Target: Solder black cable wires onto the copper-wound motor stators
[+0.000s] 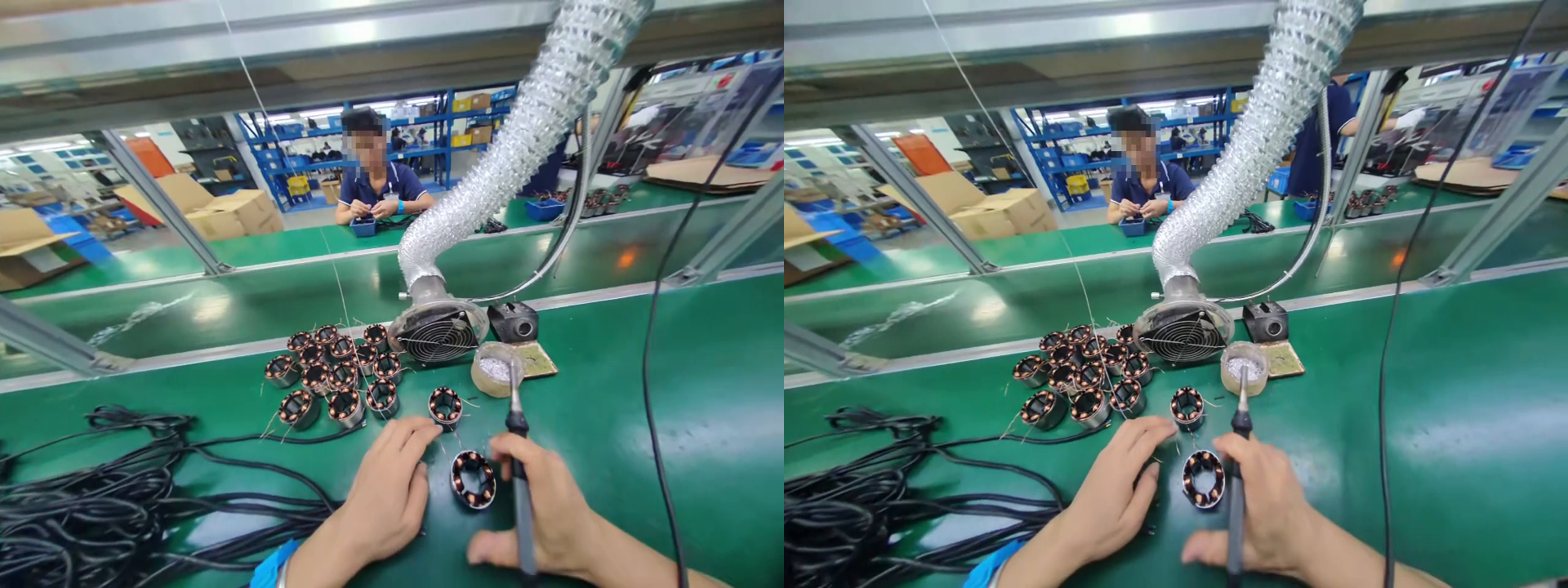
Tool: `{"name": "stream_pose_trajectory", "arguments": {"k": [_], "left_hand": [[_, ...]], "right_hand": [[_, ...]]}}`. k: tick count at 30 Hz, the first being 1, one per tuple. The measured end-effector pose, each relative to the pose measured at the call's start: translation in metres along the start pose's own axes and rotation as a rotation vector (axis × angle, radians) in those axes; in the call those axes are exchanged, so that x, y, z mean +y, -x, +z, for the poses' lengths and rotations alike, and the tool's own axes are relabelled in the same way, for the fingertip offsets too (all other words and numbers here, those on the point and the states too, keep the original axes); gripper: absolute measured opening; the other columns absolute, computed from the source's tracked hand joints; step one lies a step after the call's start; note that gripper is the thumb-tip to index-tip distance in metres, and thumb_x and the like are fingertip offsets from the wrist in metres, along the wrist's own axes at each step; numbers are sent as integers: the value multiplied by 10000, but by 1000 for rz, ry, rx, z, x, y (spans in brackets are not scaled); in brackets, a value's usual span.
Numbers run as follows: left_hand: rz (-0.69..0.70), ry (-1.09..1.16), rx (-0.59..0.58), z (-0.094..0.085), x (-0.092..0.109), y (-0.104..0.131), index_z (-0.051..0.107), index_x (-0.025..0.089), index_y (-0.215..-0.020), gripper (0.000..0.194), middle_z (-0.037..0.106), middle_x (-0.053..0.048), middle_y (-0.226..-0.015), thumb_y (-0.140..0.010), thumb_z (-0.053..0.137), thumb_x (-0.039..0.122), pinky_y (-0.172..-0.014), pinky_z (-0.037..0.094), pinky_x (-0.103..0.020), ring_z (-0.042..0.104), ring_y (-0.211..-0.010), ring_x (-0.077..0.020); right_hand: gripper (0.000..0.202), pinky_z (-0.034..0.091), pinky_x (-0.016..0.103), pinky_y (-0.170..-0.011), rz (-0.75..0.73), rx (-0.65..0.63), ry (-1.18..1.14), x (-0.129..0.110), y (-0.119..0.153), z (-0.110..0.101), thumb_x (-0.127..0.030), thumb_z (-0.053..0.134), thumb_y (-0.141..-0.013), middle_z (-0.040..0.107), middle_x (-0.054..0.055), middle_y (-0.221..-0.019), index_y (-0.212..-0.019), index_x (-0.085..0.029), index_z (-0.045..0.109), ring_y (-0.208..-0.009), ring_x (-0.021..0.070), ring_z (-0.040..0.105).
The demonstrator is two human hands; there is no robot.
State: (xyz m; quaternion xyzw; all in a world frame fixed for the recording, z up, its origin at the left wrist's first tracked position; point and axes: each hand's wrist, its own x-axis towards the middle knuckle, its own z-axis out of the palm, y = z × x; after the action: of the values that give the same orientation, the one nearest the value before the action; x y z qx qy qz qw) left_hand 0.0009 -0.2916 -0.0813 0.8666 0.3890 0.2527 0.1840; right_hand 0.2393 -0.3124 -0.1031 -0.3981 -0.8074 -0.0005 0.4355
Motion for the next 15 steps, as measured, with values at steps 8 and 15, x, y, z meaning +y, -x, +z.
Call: {"name": "stream_pose_trajectory", "arguments": {"k": [8,15], "left_hand": [[-23,233,127,0,2,-6,636,172,-1170,349,693,-97,-1140,-953,367,120,-936,484,-378,595,-1048,-205],[5,93,-198,-11,0,-14,723,179,-998,195,695,-66,-1053,-921,546,210,-900,458,-325,580,-986,-205]], "right_hand": [[572,610,416,-798,-40,-120,-262,-2,1,13,-142,572,-774,591,154,-1120,-1299,-201,352,-1002,268,662],[622,584,394,-870,-55,-253,-453,8,0,8,-184,637,-761,589,154,-1153,-1318,-183,360,-1056,268,651]]}}
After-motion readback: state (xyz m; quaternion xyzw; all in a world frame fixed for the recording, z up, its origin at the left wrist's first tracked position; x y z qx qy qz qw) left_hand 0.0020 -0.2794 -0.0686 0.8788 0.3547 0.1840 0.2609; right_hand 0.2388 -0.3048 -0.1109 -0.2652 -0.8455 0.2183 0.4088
